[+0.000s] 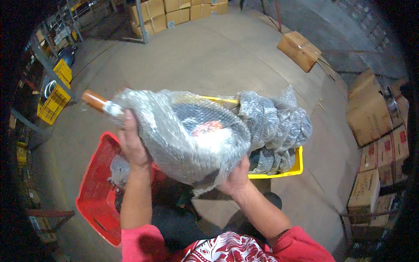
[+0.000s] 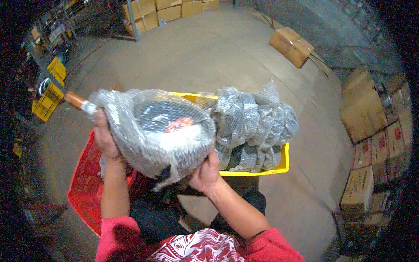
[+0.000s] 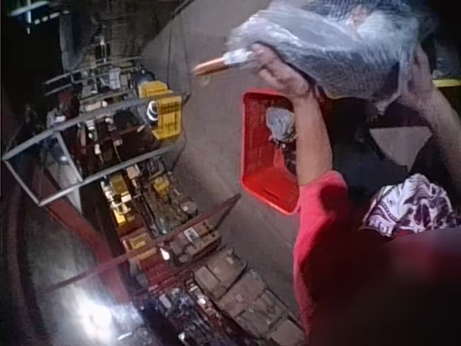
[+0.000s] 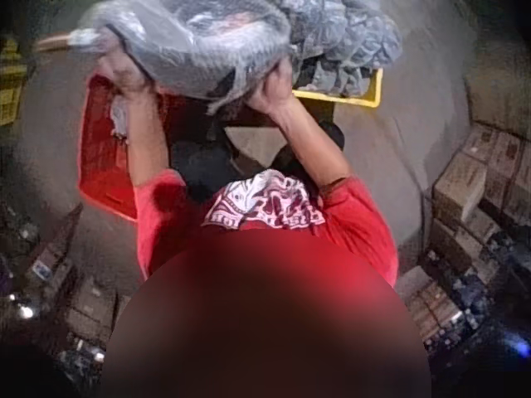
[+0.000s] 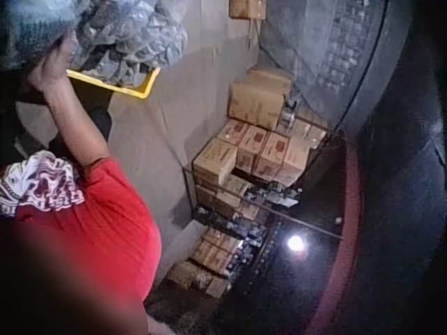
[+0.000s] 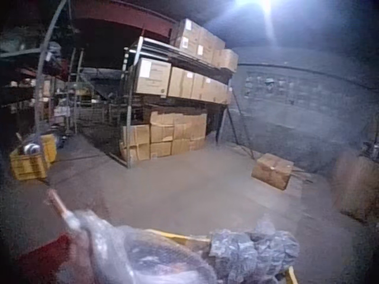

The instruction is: The person kneels on the floor and transfers bubble-wrapped kitchenware, including pans and ladles, from a red crate into a yellow crate. The person arranges the items inside the yellow crate as they are moved.

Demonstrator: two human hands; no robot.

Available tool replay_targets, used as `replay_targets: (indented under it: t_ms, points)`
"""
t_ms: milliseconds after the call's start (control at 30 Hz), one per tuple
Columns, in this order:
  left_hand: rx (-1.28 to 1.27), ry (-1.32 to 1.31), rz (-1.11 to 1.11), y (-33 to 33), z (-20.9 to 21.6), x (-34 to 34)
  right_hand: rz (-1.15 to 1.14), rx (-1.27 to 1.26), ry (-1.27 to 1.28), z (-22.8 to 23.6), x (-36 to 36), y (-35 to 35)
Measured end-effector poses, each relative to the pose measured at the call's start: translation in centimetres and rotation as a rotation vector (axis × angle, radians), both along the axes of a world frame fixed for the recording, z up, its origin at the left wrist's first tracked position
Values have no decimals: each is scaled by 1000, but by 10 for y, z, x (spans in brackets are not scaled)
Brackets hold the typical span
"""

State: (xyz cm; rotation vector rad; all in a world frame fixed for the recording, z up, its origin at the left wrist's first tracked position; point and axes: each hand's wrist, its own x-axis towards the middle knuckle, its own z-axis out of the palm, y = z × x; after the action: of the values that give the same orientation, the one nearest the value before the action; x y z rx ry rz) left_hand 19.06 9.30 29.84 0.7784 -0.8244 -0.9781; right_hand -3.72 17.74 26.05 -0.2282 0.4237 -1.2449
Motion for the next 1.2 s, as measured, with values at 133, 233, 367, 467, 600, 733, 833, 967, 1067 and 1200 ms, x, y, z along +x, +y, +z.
replay_targets:
  t_ms: [133,233,367,467,600,733,833,967,1067,1200]
  points:
    - [224,311,-356,-17,-48,-28,-141,-24,259,30,-31,-14]
    - [386,405,-625,-38,-73,-45,-347,-176,597,42,-38,-38]
    - [120,8,-751,-92,-85,-93,-275,-432,1318,91,-64,-100]
    - [168,-44,-799,-118,-92,-127,-164,-481,1846,139,-45,-153]
    - [294,-94,-819,-126,-107,-155,103,-582,2071,196,-35,-168]
    - [405,-174,-834,-133,-135,-167,41,-586,2281,160,-31,-178]
    - [483,-224,-843,-133,-163,-171,4,-459,2328,96,-39,-178]
    - [598,-322,-837,-116,-184,-171,14,-377,2315,46,-47,-157]
    - [661,-428,-931,-115,-178,-163,19,-434,2362,65,-55,-160]
    - [566,-779,-966,-138,-160,-154,-25,-631,2468,105,-71,-166]
